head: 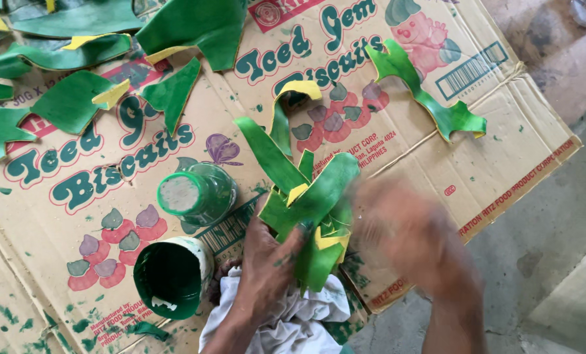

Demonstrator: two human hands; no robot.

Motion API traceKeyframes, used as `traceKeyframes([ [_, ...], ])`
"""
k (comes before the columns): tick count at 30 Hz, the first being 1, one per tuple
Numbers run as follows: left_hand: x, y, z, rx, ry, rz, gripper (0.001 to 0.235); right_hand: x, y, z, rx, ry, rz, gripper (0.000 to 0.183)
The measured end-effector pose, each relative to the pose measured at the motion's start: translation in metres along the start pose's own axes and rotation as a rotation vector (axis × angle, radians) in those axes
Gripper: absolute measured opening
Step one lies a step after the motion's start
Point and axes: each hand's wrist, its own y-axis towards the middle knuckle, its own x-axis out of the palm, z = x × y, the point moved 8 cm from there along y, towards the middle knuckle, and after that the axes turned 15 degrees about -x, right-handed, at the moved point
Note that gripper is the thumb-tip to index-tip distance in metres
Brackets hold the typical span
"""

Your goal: The person paints green foam cutouts with a sponge, applying paint to both sides and edges. They handle each piece individually, dip the sponge into a green paint container, and place finished pieces on a cardboard surface.

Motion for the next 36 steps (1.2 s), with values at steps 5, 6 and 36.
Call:
traceKeyframes([
  [5, 0.004, -0.006, 0.012, 0.027, 0.043, 0.032, 0.044, -0.043, 0.044, 0.09, 0.042, -0.781, 0.274, 0.046],
  [6, 0.004, -0.008, 0.013, 0.031, 0.041, 0.026, 0.045, -0.044, 0.046, 0.09, 0.006, -0.911, 0.286, 0.051],
  [36, 0.001, 0.0, 0.003, 0.115, 0.049, 0.024, 0.053, 0.027, 0.134, 0.028, -0.21, -0.318, 0.136, 0.023],
])
